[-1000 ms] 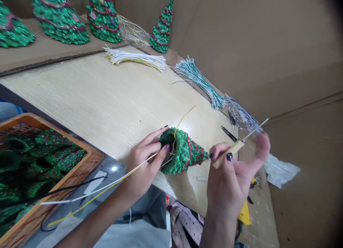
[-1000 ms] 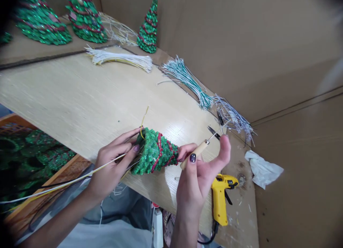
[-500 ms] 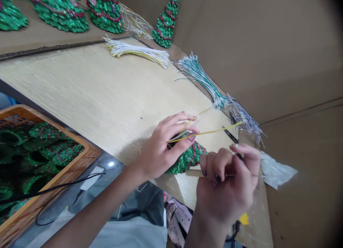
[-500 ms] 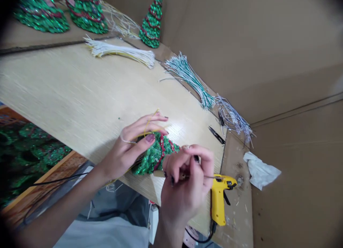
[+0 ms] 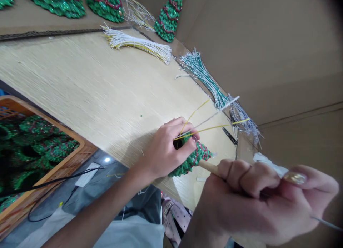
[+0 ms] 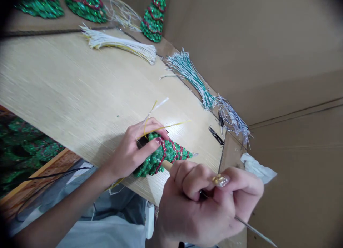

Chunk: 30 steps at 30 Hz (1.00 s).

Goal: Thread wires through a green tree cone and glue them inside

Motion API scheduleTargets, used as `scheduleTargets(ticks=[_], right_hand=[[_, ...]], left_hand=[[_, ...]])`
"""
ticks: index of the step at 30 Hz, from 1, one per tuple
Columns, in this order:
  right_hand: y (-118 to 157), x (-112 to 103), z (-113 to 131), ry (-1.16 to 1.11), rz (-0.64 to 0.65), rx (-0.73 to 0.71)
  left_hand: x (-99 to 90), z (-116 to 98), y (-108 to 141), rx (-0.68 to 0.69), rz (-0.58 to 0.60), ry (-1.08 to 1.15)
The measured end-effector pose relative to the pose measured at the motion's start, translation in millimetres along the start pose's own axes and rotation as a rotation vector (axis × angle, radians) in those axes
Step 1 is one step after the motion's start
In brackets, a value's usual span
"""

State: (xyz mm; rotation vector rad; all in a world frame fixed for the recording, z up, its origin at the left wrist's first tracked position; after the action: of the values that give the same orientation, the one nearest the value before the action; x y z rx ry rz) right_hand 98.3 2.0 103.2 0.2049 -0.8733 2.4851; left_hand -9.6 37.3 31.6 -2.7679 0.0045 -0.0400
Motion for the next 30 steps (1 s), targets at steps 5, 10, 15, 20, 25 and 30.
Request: scheduleTargets(ticks=[5,10,15,20,25,30], right_hand=[[0,0,0,0.046,0.08,-0.008],[1,-2,-3,0.041,0.086,0.053],[3,-8,6,0.133,-0.01,0.104],[8,-9,5,0.074,0.003,0.058],[4,-21,5,0.006,-0.046,0.054],[11,-22,3,0.03,-0.016,0.011]], left_hand=[[0.6,-1,1,0.001,0.007,-0.022],[2.0,-2,2,-0.011,0.023,-0.022],[3.8,0,3,-0.01,0.014,-0.009],[4.4,0,4,-0.01,0.013,-0.006],[4.6,0,5,-0.002,0.007,-0.011],[5.1,1,6,-0.005,0.005,-0.021]])
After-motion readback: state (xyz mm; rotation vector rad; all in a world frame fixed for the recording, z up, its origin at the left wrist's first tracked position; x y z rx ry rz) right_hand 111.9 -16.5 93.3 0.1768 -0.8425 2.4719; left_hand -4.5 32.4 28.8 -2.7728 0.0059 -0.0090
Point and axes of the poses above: each hand's wrist, its own y-axis away from the middle knuckle, its own x-axis out of the palm, z = x × y, the point moved 3 cm from there along -y, towards the middle knuckle, and after that the axes turned 1 degree about -z, right-handed, at the moved point
